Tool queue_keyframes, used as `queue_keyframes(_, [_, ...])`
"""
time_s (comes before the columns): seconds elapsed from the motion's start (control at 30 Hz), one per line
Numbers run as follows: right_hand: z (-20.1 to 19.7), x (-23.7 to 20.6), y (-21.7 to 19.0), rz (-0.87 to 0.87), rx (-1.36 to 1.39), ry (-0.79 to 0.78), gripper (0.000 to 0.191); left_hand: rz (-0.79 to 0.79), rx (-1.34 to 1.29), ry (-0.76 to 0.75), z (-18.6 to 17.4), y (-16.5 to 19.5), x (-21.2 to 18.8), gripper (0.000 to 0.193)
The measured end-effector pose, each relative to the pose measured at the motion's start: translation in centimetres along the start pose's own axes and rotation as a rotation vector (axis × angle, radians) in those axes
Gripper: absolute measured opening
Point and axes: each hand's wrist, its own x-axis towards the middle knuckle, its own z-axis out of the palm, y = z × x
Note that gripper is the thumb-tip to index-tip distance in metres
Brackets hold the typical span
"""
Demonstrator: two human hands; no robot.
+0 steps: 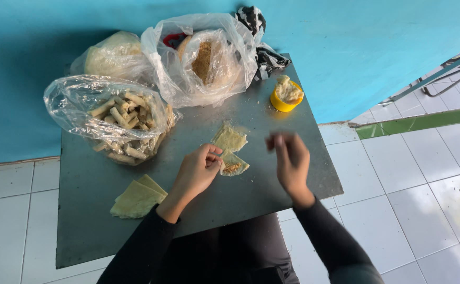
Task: The person folds triangular pastry wrappers around a filling. They take a wrapper, place filling from a plastic bag onto it, fold the wrapper over the filling, and set the finished rolled pastry into a plastic bag with other completed pieces.
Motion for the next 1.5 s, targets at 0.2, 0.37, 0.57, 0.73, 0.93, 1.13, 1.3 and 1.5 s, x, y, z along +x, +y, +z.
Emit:
queue_keyframes(0.2, [9.4, 13.3, -0.4, -0.122, -0.106, -0.009, 0.021, 0.070, -0.082, -0.012, 0.3, -0.3, -0.1, 0.030])
queue_keyframes(0.37, [9.2, 10.3, -1.8, -0.292, -0.336, -0.154, 0.053, 0.108, -0.056, 0.022, 0.5, 0.0, -0.2, 0.029])
queue_keyframes(0.57, [3.8, 0.6, -2.6, -0.118, -0.713, -0.260, 0.026, 0.154, -0.007, 0.055, 0.7, 0.7, -0.5, 0.025])
queue_keyframes(0.73, [2.9, -4.0, -2.2, -0.007, -0.763, -0.205, 0.024, 0.363, 0.211, 0.045, 0.4, 1.2, -0.8, 0.013])
queue_keyframes(0.93, [3.7, -4.6, -0.9, 0.026, -0.763, -0.169, 0.011, 0.455, 0.328, 0.020, 0.3, 1.2, -0.7, 0.009])
queue_keyframes(1.13, [4.6, -4.5, -1.1, 0.190, -0.469, -0.137, 0.012, 0.456, 0.367, -0.005, 0.1, 1.0, -0.7, 0.011])
queue_keyframes(1.3, [4.6, -4.8, -1.9, 0.063, -0.762, -0.107, 0.022, 0.450, 0.377, -0.030, -0.1, 1.2, -0.9, 0.010])
queue_keyframes(1.5, [4.5, -4.8, -1.7, 0.035, -0.831, -0.154, 0.015, 0.501, 0.410, -0.018, 0.2, 1.2, -1.0, 0.013])
